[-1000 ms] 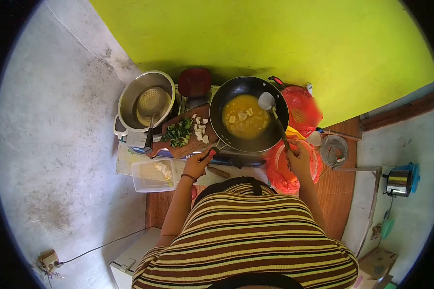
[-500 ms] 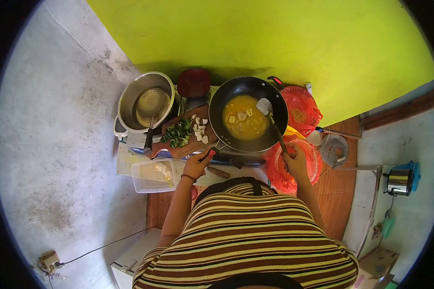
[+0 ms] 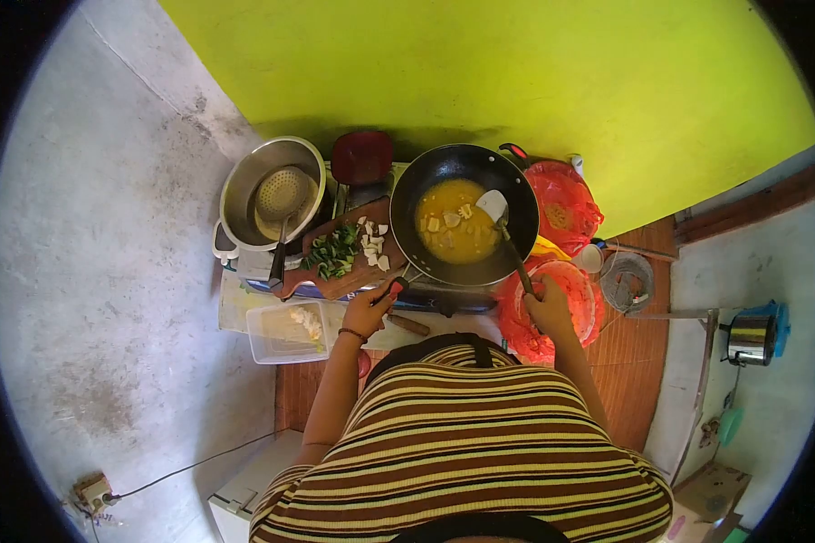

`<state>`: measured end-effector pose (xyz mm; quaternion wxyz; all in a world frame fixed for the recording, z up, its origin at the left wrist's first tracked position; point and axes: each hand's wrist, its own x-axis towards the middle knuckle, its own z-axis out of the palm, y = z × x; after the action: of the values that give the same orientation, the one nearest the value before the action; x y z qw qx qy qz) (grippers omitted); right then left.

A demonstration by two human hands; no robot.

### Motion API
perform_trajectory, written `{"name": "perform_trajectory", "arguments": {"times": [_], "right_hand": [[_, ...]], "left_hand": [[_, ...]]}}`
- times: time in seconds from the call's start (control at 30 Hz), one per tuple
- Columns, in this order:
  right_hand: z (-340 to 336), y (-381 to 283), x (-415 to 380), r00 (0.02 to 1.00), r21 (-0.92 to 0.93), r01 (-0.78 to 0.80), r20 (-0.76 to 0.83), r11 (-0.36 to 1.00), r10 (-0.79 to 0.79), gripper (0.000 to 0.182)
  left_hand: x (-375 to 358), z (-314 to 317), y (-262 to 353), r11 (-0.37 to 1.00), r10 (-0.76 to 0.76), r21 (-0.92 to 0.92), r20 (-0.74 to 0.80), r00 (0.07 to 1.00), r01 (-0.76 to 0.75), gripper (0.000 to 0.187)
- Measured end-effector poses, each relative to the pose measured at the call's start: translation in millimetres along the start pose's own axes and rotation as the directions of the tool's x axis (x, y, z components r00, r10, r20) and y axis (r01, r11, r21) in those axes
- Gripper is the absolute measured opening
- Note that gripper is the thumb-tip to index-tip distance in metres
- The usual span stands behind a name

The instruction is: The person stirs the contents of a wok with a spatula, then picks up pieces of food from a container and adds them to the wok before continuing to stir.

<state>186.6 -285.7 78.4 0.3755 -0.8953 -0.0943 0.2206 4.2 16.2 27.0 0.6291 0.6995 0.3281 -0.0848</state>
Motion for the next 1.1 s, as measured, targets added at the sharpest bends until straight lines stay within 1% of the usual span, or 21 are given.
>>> {"name": "perform_trajectory", "arguments": {"times": [0.07,0.13,0.17,0.23,0.27,0.3,0.37,0.47,0.57,0.67,0.77,0.87,0.97,1.07,1.1], "right_hand": [[-0.2,-4.0,0.1,1.000,0.017,-0.001,-0.015,1.000,0.001,0.032],[-7.1,-24.5,-6.4,0.999,0.108,-0.051,0.002,0.993,0.051,0.033],[-9.4,-31.0,-8.2,0.997,0.153,-0.076,0.012,0.985,0.075,0.033],[-6.5,-22.4,-2.2,0.999,0.159,-0.015,-0.042,0.987,0.022,0.033],[-4.4,-15.3,2.4,0.998,0.161,0.016,-0.070,0.987,-0.005,0.033],[-1.5,-5.4,8.4,0.984,0.092,0.130,-0.134,0.987,-0.117,0.032],[2.9,11.6,18.9,0.909,-0.066,0.339,-0.234,0.939,-0.344,0.033],[1.3,10.9,20.5,0.972,0.015,0.183,-0.151,0.983,-0.179,0.030],[3.4,3.3,18.2,0.999,0.109,0.029,-0.045,0.994,-0.024,0.035],[2.0,-20.5,8.5,0.993,0.355,-0.090,0.097,0.930,0.059,0.033],[11.7,-2.1,20.3,0.986,0.499,-0.134,0.157,0.856,0.063,0.031],[4.7,-25.5,10.6,0.981,0.538,-0.136,0.189,0.832,0.038,0.031],[0.8,-30.1,9.4,0.988,0.538,-0.054,0.150,0.841,-0.032,0.030],[2.0,-26.2,12.7,0.999,0.409,0.016,0.029,0.912,-0.031,0.029],[2.7,-23.7,13.7,0.999,0.376,0.026,0.015,0.926,-0.034,0.029]], "left_hand": [[-0.2,-0.1,0.1,1.000,0.000,0.002,0.000,1.000,0.000,0.042],[-0.1,0.0,-0.6,1.000,0.008,0.000,-0.002,1.000,-0.008,0.042],[0.5,0.5,-2.2,1.000,0.025,0.003,-0.015,1.000,-0.025,0.038],[2.9,2.1,-7.6,0.998,0.061,0.009,-0.040,0.997,-0.060,0.031],[4.1,2.2,-10.0,0.998,0.068,0.003,-0.038,0.997,-0.068,0.032],[5.2,2.1,-12.4,0.997,0.074,-0.004,-0.036,0.997,-0.074,0.033],[4.6,1.8,-10.9,0.997,0.074,-0.015,-0.033,0.997,-0.074,0.034],[0.7,1.6,-3.4,0.998,0.059,-0.024,-0.026,0.998,-0.059,0.036],[0.7,1.6,-3.5,0.999,0.046,-0.018,-0.017,0.999,-0.047,0.037],[1.8,1.3,-6.0,0.999,0.040,-0.006,-0.022,0.999,-0.040,0.037],[4.2,1.7,-11.2,0.998,0.064,-0.021,-0.026,0.998,-0.064,0.037],[5.0,2.3,-13.3,0.997,0.064,-0.027,-0.029,0.998,-0.065,0.036],[3.0,2.2,-7.6,0.999,0.046,-0.014,-0.030,0.999,-0.046,0.035],[0.8,2.4,-4.3,0.998,0.054,-0.032,-0.028,0.998,-0.055,0.034],[1.6,2.0,-5.6,0.997,0.056,-0.043,-0.023,0.998,-0.057,0.034]]}}
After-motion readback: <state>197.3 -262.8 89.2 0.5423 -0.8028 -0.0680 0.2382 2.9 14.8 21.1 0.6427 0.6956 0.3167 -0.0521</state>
